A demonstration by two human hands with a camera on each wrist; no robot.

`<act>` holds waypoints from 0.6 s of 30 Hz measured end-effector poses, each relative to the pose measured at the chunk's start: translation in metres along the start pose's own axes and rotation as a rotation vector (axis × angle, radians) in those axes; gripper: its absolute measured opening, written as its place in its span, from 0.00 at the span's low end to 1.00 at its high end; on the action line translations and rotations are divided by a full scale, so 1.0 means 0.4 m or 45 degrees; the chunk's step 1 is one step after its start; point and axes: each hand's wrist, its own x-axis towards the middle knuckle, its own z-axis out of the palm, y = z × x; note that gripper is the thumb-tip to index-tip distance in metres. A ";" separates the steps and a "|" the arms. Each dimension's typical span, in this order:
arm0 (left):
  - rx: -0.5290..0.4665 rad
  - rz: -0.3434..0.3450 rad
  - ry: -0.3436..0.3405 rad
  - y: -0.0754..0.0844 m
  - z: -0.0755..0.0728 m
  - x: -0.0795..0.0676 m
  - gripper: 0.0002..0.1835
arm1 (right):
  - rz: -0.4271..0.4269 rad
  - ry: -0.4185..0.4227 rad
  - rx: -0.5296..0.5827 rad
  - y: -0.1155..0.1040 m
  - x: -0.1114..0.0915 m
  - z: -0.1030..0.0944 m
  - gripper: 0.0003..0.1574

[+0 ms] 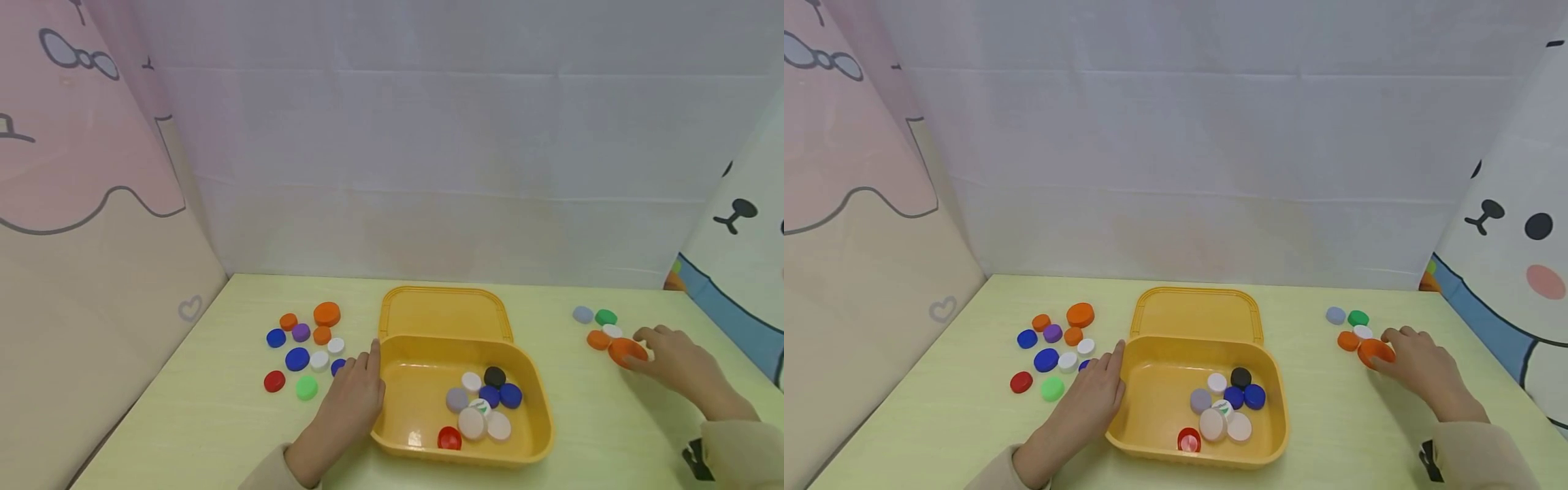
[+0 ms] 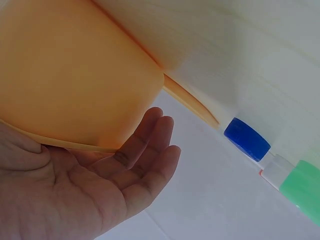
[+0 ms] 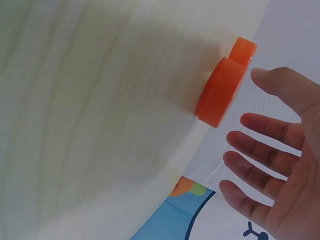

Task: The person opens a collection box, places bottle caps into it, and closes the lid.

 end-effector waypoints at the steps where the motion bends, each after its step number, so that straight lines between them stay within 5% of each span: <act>1: 0.000 -0.003 -0.004 0.000 0.000 0.000 0.28 | 0.007 -0.011 -0.001 0.003 0.002 0.001 0.38; 18: -0.025 -0.018 -0.009 -0.001 0.002 0.003 0.28 | 0.073 -0.122 0.010 0.025 0.023 0.017 0.41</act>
